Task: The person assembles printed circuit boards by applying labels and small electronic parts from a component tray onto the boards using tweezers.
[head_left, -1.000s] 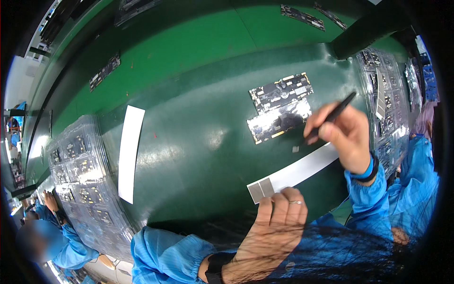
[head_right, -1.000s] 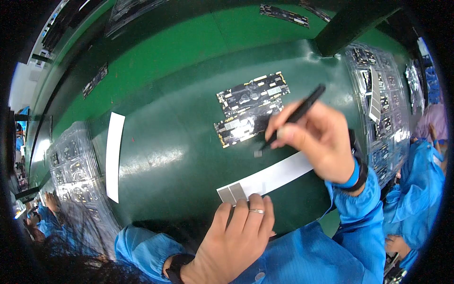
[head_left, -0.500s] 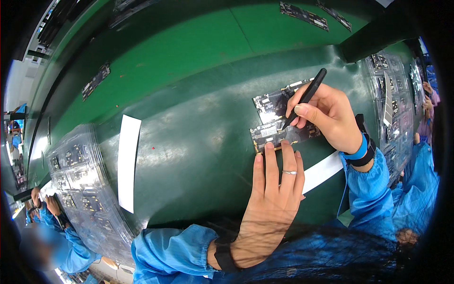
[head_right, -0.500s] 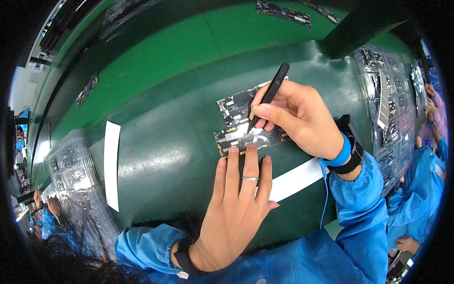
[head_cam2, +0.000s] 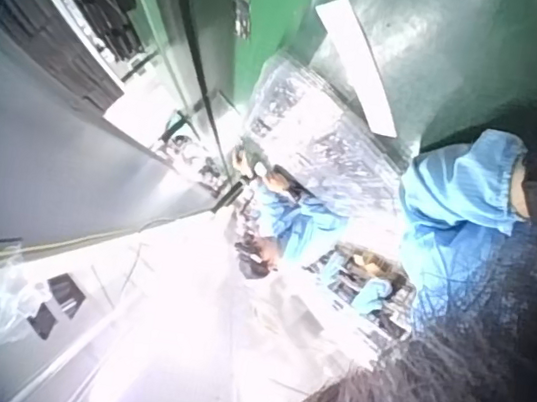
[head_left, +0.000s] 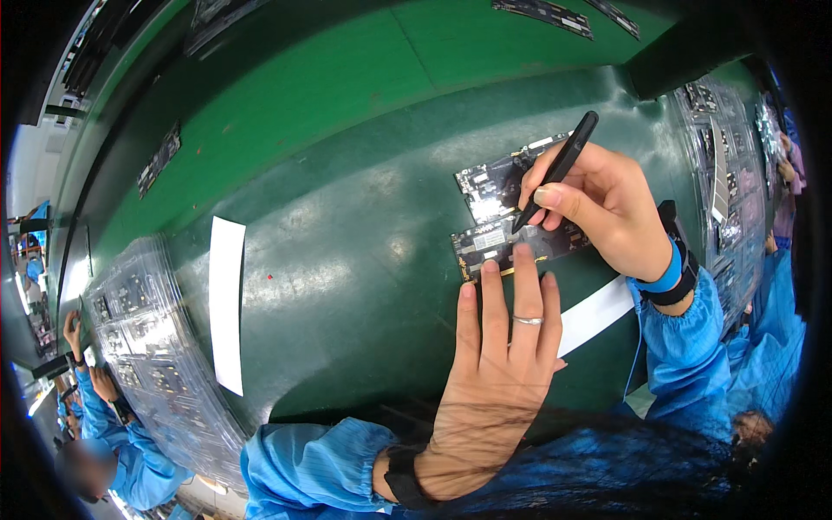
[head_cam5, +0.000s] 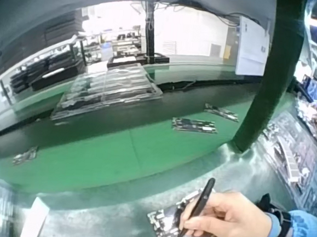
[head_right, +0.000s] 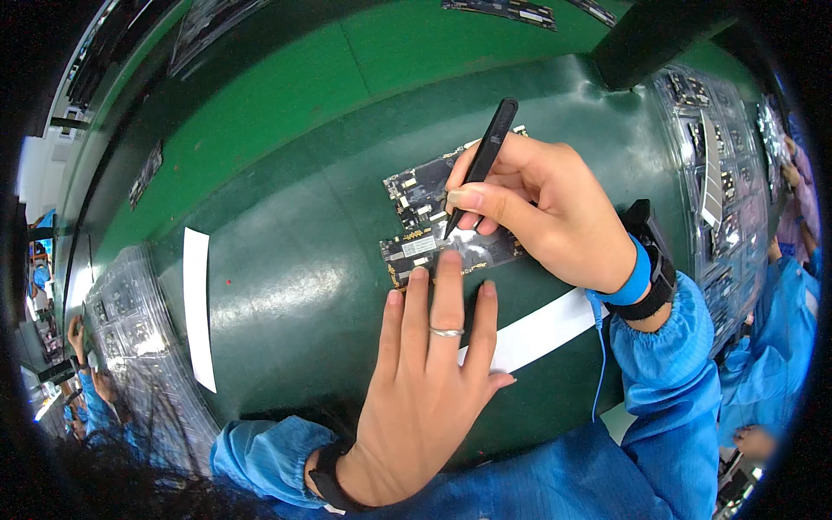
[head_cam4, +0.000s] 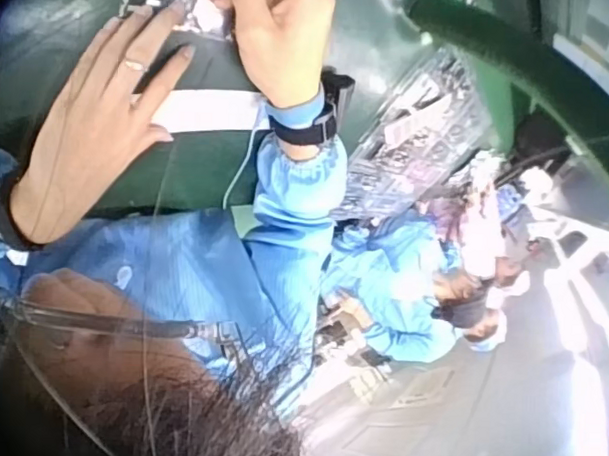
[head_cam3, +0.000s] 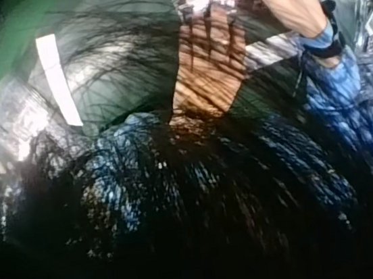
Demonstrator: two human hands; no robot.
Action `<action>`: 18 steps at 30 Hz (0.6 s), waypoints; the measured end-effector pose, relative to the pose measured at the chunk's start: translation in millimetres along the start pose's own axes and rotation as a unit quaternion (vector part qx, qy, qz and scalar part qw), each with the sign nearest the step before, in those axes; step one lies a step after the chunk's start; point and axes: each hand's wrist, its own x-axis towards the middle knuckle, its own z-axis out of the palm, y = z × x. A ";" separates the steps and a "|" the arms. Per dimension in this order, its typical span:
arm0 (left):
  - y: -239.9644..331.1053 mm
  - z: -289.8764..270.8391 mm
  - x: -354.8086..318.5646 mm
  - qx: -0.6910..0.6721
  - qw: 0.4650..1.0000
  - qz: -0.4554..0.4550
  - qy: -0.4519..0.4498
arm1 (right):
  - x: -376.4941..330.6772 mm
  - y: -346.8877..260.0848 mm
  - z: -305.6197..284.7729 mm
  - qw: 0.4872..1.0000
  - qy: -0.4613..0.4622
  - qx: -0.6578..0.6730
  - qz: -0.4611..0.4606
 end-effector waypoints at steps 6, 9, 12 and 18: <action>-3.9 -6.5 8.9 -0.004 1.000 -0.012 0.014 | -8.5 -25.3 -22.5 0.982 -0.005 -0.159 -0.098; -14.5 -17.3 11.4 -0.006 0.999 -0.007 0.036 | -25.4 -31.0 -23.2 0.985 0.020 -0.142 -0.095; -36.9 -13.7 13.4 0.053 0.992 -0.083 0.072 | -41.8 -27.2 -16.3 0.988 0.052 -0.109 -0.094; -86.0 -61.9 20.6 -0.165 0.985 -0.039 -0.027 | -55.6 -14.1 -1.7 0.987 0.123 -0.024 -0.098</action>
